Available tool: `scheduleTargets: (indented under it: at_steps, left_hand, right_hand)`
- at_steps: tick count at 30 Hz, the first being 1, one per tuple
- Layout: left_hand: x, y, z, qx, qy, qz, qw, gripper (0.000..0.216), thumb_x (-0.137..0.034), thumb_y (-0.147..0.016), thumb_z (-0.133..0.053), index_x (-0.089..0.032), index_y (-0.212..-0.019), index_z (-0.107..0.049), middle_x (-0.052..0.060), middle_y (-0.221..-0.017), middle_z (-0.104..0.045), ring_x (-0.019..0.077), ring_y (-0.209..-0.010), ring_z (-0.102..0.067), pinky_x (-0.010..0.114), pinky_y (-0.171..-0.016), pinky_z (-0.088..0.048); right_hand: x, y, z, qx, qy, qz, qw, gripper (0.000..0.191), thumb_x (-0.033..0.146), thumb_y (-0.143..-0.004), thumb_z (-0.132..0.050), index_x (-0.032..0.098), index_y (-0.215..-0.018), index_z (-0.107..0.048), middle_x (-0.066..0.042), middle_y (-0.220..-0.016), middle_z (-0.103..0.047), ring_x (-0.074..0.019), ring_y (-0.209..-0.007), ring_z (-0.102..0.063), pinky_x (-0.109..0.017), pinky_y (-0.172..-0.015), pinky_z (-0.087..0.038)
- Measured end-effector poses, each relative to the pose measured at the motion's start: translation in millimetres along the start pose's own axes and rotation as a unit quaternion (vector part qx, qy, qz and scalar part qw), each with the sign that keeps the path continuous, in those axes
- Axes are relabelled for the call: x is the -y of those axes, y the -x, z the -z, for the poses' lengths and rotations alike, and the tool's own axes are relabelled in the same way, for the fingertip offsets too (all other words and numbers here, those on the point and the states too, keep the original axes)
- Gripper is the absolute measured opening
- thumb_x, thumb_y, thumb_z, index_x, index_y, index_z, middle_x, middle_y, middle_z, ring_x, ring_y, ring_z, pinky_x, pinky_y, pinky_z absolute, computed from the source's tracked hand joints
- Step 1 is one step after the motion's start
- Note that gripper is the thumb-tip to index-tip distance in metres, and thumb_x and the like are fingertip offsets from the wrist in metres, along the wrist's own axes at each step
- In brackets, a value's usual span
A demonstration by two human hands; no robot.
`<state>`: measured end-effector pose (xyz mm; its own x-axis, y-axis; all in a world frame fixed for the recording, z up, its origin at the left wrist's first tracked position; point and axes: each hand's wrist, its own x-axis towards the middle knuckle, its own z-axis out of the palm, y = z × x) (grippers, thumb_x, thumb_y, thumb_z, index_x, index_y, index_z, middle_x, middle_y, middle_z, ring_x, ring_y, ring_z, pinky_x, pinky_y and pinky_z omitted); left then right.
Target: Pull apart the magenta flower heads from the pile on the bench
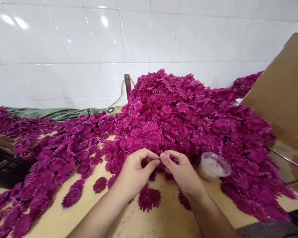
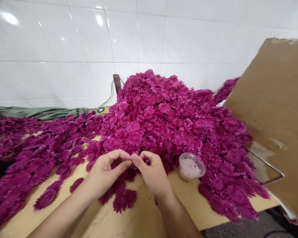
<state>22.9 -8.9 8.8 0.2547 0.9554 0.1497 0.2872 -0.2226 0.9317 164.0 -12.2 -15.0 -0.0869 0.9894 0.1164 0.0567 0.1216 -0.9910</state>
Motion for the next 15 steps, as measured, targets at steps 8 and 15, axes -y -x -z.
scheduleTargets:
  at_steps: [8, 15]
  left_hand:
    - [0, -2, 7, 0.05, 0.155, 0.102, 0.981, 0.022, -0.036, -0.07, -0.062, -0.015, -0.077, -0.059, 0.0, -0.067, -0.06, 0.0118, -0.063, -0.053, 0.024, -0.062, -0.042]
    - [9, -11, 7, -0.071, 0.137, 0.072, 0.985, 0.014, -0.028, -0.069, -0.059, -0.017, -0.062, -0.054, -0.003, -0.058, -0.054, 0.0106, -0.057, -0.049, 0.023, -0.059, -0.039]
  right_hand:
    - [10, 5, -4, 0.019, 0.05, 0.005, 0.999, 0.014, 0.029, -0.071, -0.057, 0.017, -0.07, -0.051, 0.005, -0.059, -0.042, -0.0085, -0.054, -0.036, -0.021, -0.05, -0.031]
    - [16, 12, -10, -0.017, 0.172, 0.093, 0.98, 0.023, 0.023, -0.073, -0.054, 0.019, -0.056, -0.04, 0.004, -0.057, -0.041, -0.01, -0.055, -0.039, -0.023, -0.052, -0.032]
